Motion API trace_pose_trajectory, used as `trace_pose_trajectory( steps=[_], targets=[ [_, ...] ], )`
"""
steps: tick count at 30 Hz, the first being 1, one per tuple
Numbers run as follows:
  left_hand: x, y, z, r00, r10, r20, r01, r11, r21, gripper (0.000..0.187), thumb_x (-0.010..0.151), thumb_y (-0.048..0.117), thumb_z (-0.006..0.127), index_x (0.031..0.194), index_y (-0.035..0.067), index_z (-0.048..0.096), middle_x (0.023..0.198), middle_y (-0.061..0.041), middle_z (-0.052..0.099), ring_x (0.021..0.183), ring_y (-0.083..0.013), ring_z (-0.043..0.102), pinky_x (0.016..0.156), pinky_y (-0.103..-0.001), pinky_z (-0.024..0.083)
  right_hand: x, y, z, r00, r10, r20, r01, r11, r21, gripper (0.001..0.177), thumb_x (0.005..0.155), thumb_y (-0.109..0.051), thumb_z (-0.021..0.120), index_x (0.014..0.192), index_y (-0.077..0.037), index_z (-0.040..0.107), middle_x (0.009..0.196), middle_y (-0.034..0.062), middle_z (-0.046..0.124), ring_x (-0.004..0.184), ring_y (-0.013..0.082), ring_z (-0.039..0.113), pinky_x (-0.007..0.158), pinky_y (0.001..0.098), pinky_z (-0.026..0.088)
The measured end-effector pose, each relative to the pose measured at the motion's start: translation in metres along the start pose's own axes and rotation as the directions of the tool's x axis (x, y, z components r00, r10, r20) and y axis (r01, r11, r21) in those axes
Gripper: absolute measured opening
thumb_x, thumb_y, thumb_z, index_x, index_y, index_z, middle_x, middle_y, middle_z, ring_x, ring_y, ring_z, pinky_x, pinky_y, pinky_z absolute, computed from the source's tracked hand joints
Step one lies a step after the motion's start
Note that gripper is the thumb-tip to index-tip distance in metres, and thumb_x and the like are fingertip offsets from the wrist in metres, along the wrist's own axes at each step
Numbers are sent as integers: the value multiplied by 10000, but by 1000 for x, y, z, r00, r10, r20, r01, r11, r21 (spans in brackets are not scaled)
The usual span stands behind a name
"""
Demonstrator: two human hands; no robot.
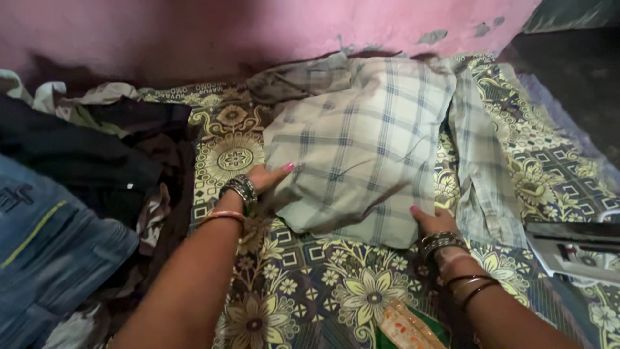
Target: The person irons a plaid shirt laid out on a patterned mat. They smooth the fabric, use an electric iron to press the front and back, flip the shirt, and then hang it on a wall hook.
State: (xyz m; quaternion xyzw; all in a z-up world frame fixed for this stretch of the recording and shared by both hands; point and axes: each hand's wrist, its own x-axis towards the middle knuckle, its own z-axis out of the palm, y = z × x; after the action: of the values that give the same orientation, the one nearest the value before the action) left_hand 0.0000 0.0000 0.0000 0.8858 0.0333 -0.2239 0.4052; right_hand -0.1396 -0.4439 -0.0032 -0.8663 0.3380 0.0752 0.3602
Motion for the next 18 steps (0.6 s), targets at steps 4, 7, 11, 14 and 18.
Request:
trace_pose_trajectory(
  steps=[4, 7, 11, 14, 18],
  targets=[
    [-53, 19, -4, 992, 114, 63, -90, 950, -300, 812, 710, 496, 811, 1342, 30, 602, 1269, -139, 727, 1118, -253, 712, 963, -384, 572, -45, -21, -26, 936, 277, 216, -334, 892, 306, 742, 930, -521, 751, 1433, -30, 512, 1408, 213, 518, 1204, 323, 588, 984, 478, 459],
    [-67, 36, -7, 940, 333, 72, -308, 920, -243, 731, 742, 389, 861, 1338, 50, 607, 1265, -114, 726, 1139, -224, 690, 977, -361, 543, -69, -32, -42, 967, 24, 254, -174, 791, 586, 488, 885, -265, 735, 1305, -48, 615, 1247, 147, 724, 1094, 264, 686, 889, 373, 549],
    [-79, 41, -17, 950, 268, -160, -285, 953, -101, 620, 772, 308, 859, 1292, 56, 635, 1208, -109, 752, 1067, -219, 723, 956, -359, 560, -60, -15, -60, 991, -78, 113, -6, 800, 600, 503, 882, -243, 733, 1322, -40, 601, 1202, 179, 715, 1045, 309, 688, 863, 415, 558],
    [-88, 53, -23, 939, 326, -109, -328, 753, -570, 576, 755, 215, 840, 1263, 41, 632, 1179, -108, 761, 1042, -241, 725, 906, -406, 592, -30, 15, -84, 981, -139, -137, 192, 824, 534, 516, 879, -263, 745, 1319, -27, 612, 1171, 207, 715, 1024, 335, 688, 864, 438, 553],
    [-125, 44, 4, 988, 127, -90, -155, 854, -496, 556, 791, 222, 821, 1298, 74, 651, 1162, -61, 767, 1029, -197, 733, 883, -383, 586, -3, 74, -98, 888, -170, -427, 311, 906, 287, 537, 876, -291, 761, 1314, -11, 627, 1130, 245, 714, 997, 370, 689, 865, 469, 546]
  ],
)
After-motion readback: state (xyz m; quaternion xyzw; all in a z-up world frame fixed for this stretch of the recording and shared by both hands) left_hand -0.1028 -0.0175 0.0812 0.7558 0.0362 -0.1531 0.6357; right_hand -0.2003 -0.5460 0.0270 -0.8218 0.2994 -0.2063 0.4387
